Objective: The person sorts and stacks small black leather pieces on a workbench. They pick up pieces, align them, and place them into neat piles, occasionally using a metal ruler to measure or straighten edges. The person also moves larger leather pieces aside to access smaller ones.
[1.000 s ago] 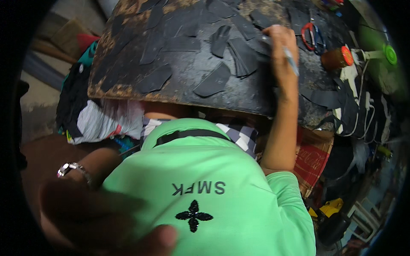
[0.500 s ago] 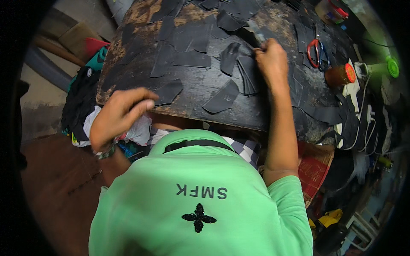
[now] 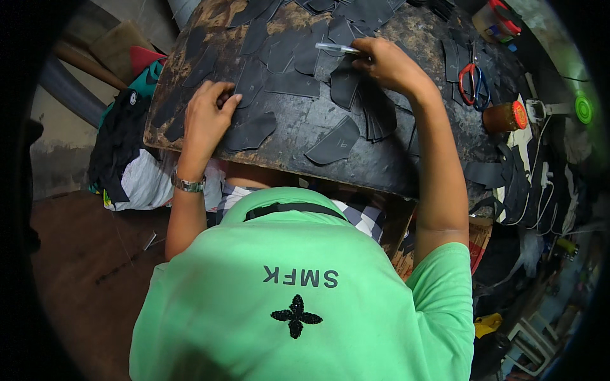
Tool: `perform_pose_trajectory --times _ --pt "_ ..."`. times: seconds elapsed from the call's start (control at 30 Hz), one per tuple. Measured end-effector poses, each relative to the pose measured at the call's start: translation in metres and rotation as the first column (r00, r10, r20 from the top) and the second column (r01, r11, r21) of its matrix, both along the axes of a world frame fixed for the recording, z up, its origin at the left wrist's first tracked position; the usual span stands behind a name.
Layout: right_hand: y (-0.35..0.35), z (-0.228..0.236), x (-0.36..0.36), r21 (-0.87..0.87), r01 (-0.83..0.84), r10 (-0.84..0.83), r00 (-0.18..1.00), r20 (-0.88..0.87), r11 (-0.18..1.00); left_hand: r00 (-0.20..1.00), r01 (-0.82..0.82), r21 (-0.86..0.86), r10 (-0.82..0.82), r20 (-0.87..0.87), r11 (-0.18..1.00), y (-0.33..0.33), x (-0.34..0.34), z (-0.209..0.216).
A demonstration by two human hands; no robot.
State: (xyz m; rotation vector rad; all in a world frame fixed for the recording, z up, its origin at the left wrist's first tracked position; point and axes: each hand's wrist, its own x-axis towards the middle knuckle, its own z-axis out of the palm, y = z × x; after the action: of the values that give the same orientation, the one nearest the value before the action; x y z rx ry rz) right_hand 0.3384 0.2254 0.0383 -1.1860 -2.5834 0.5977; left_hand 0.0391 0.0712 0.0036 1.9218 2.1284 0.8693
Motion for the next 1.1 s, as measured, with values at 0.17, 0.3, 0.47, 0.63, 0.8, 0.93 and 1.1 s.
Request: perform_pose_trajectory --times 0.17,0.3,0.47,0.63,0.8,0.93,1.1 --pt "-0.003 -0.02 -0.007 0.134 0.0 -0.01 0.997 0.074 0.991 0.955 0.292 0.151 -0.28 -0.094 0.944 0.026 0.024 -0.004" --pt "-0.006 -0.01 -0.005 -0.065 0.134 -0.145 0.964 -0.221 0.989 0.933 0.316 0.089 -0.292 -0.21 0.945 0.042 0.044 -0.01" --pt "-0.027 0.014 -0.007 -0.375 0.312 -0.477 0.704 -0.526 0.873 0.952 0.299 0.08 -0.291 -0.101 0.951 0.032 0.062 -0.009" --pt "-0.057 -0.001 -0.035 -0.624 0.182 -0.592 0.589 -0.55 0.76 0.957 0.287 0.089 -0.282 -0.063 0.954 0.024 0.061 -0.011" --pt "-0.076 -0.028 -0.071 -0.197 0.465 -0.505 0.799 -0.327 0.863 0.956 0.28 0.108 -0.288 0.065 0.954 0.023 0.053 -0.013" --pt "-0.086 -0.026 -0.071 0.101 0.468 -0.463 0.884 -0.069 0.878 0.955 0.255 0.092 -0.266 0.132 0.963 0.022 0.053 -0.013" --pt "-0.094 -0.022 -0.076 0.254 0.338 -0.33 0.941 -0.075 0.906 0.893 0.451 0.134 -0.446 -0.064 0.882 0.02 0.063 -0.016"
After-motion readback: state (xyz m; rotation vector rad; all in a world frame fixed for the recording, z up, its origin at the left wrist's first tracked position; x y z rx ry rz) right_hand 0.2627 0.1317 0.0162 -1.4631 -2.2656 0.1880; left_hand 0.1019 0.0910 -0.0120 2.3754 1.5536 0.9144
